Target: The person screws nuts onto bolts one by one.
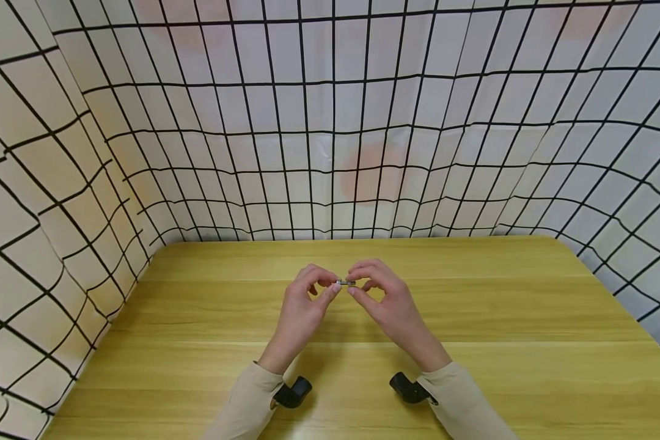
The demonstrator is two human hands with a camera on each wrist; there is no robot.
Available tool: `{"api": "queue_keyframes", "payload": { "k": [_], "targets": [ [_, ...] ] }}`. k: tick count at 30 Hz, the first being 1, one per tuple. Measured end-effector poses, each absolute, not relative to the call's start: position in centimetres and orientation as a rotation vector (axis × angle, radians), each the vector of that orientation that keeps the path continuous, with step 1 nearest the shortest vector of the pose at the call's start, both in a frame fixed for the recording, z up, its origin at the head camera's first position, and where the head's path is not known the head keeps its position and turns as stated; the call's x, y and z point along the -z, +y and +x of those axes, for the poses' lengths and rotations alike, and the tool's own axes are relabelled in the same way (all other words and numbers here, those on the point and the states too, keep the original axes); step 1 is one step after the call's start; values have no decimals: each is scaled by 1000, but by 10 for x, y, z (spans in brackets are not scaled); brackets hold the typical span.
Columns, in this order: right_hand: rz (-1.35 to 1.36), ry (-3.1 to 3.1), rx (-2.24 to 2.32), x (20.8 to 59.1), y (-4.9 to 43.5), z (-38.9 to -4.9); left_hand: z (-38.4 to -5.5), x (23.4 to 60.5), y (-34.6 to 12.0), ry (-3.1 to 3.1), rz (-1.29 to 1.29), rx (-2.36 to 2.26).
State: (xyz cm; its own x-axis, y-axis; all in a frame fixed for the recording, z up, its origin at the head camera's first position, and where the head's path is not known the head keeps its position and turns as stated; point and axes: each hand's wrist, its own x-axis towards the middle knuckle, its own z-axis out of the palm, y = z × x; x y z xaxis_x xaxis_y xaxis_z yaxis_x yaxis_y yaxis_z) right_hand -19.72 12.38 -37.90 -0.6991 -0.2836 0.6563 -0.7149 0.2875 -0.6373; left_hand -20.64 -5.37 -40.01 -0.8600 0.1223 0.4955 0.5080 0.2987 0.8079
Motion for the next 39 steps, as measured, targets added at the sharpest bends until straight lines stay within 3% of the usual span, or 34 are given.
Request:
{"api": "queue_keyframes", "payload": {
  "k": [18,39],
  "targets": [
    [753,-2216,-1451,379,120,-191,-205,401,-52,-2216,-582,1604],
    [865,-2162,-1407,408,131,-214,-205,400,-54,-2225,-561,1573]
  ]
}}
